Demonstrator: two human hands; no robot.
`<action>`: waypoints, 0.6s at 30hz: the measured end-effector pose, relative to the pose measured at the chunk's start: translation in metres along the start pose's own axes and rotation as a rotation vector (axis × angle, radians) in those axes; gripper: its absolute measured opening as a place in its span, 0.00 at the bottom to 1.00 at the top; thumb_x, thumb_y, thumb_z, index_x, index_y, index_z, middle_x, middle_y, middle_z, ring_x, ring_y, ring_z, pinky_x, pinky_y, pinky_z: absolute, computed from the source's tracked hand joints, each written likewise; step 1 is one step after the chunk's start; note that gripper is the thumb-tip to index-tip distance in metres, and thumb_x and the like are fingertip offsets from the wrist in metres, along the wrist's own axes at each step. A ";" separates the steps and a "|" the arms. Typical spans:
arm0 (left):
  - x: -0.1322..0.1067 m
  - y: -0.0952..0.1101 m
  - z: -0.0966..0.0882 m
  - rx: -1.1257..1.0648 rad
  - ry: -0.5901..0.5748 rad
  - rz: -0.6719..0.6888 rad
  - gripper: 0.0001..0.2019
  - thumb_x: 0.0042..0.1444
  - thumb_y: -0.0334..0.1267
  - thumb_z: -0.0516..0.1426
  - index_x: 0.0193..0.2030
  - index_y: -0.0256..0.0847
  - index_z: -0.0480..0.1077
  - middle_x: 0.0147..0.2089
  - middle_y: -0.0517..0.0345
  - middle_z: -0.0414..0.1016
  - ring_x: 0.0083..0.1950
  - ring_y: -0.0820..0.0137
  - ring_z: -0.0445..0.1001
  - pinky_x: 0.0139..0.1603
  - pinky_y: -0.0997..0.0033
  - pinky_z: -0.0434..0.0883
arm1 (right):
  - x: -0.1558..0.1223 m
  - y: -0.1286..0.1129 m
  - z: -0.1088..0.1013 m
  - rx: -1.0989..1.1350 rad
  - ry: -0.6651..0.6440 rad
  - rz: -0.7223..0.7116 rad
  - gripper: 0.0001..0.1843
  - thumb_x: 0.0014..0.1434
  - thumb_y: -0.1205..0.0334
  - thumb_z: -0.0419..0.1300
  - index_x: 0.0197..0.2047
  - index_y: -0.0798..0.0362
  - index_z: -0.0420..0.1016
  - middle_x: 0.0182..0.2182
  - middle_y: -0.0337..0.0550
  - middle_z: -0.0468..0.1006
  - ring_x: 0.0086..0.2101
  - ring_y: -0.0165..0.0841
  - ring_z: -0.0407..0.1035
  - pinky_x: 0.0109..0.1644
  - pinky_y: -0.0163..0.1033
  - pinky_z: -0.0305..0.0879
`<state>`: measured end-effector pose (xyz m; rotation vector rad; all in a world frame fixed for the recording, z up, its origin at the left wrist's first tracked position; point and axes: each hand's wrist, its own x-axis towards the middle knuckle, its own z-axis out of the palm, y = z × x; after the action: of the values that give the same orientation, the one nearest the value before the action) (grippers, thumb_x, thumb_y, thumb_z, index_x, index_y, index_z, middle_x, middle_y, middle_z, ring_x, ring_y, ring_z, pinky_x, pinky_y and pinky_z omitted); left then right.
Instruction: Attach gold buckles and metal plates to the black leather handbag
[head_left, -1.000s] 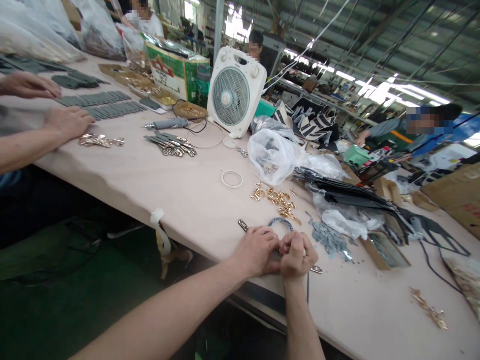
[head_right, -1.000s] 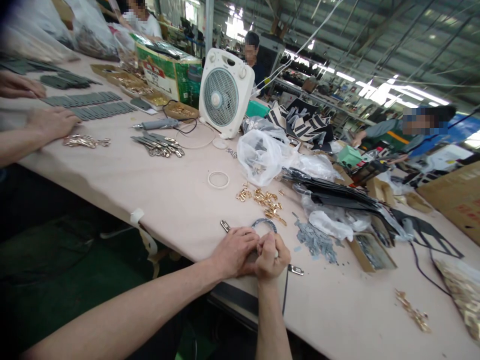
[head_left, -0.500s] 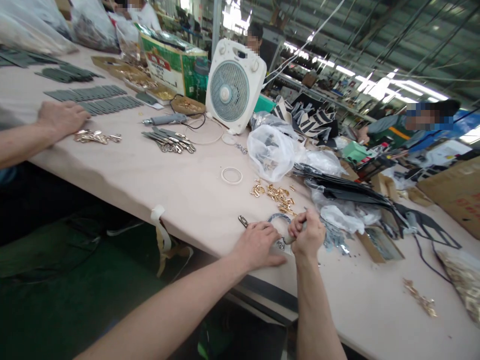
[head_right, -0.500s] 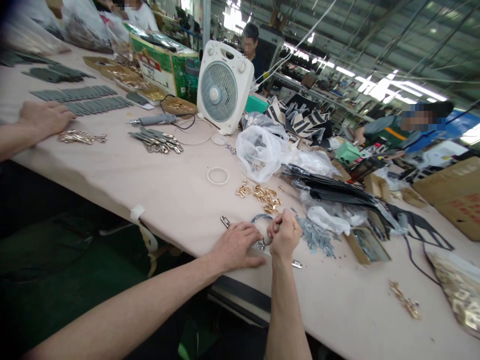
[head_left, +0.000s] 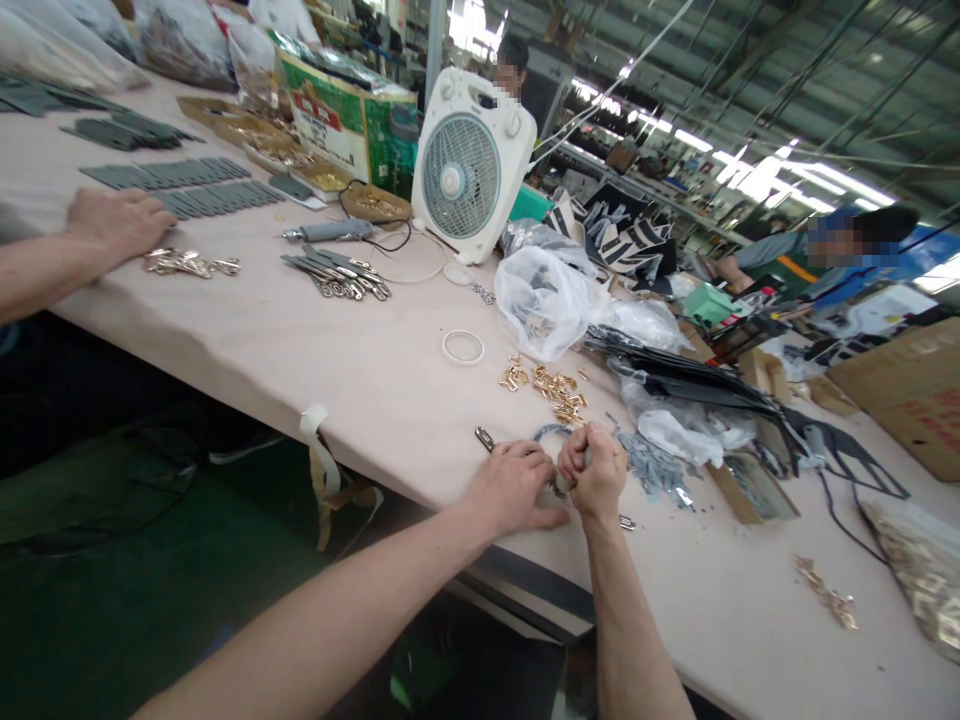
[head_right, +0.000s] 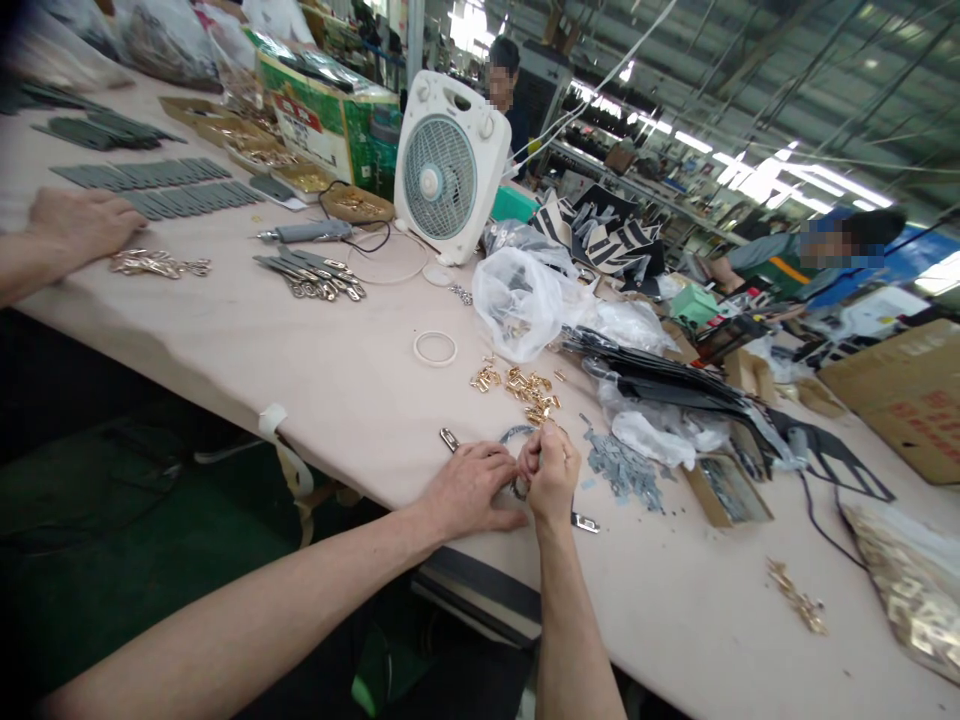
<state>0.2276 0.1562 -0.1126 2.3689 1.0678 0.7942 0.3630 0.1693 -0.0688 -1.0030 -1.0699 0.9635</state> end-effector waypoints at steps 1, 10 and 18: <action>0.000 0.000 0.000 -0.001 0.003 0.004 0.24 0.56 0.58 0.68 0.52 0.46 0.76 0.55 0.55 0.81 0.66 0.56 0.70 0.66 0.52 0.64 | -0.004 0.000 0.000 -0.013 -0.015 -0.018 0.21 0.71 0.52 0.58 0.26 0.50 0.66 0.16 0.27 0.58 0.13 0.23 0.50 0.15 0.30 0.47; 0.000 0.004 -0.006 0.023 -0.027 -0.001 0.23 0.57 0.59 0.66 0.52 0.47 0.75 0.56 0.56 0.80 0.66 0.57 0.69 0.65 0.52 0.65 | -0.021 -0.026 0.006 0.055 -0.050 -0.331 0.19 0.70 0.59 0.57 0.26 0.51 0.66 0.17 0.30 0.59 0.15 0.25 0.51 0.18 0.32 0.50; 0.001 0.003 -0.004 -0.003 -0.023 -0.021 0.22 0.55 0.54 0.68 0.52 0.47 0.75 0.55 0.56 0.81 0.66 0.57 0.70 0.64 0.55 0.65 | -0.027 -0.014 0.009 -0.071 -0.068 -0.205 0.22 0.70 0.56 0.58 0.23 0.50 0.63 0.16 0.31 0.59 0.16 0.26 0.53 0.20 0.35 0.50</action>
<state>0.2275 0.1555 -0.1076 2.3549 1.0787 0.7590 0.3501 0.1415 -0.0602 -0.9026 -1.2455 0.8019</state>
